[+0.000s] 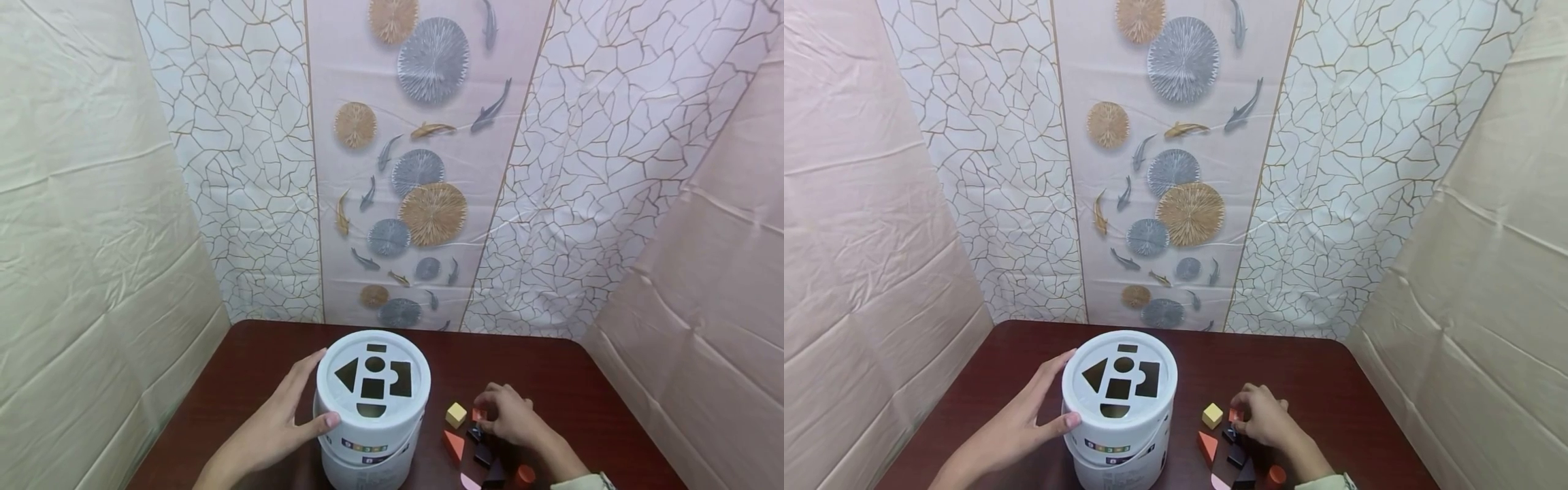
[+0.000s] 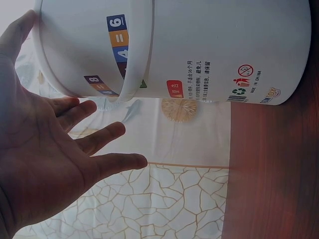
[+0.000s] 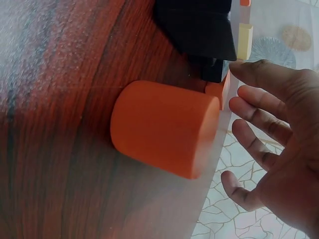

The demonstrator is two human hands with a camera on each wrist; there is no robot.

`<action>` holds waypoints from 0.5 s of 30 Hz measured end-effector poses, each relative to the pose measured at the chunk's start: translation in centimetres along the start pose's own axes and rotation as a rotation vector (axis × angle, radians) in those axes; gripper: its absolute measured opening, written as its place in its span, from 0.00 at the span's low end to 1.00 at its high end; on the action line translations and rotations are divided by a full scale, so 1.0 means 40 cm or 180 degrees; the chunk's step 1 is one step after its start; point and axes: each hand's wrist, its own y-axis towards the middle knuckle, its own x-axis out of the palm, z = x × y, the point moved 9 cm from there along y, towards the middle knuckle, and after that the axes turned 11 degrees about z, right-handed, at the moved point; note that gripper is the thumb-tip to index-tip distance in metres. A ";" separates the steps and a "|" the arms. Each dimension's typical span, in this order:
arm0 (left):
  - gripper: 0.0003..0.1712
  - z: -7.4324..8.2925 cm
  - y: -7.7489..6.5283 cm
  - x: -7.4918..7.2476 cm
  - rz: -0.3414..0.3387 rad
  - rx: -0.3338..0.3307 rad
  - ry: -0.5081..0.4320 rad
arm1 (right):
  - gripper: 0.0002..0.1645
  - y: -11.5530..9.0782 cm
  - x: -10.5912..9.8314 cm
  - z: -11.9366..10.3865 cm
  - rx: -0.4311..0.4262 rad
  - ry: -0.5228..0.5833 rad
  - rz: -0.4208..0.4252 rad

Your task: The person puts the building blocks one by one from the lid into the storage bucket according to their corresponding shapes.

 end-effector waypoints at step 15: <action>0.60 -0.001 0.000 0.000 -0.0005 0.0011 -0.0017 | 0.15 0.000 0.008 -0.005 -0.0104 0.0014 -0.0044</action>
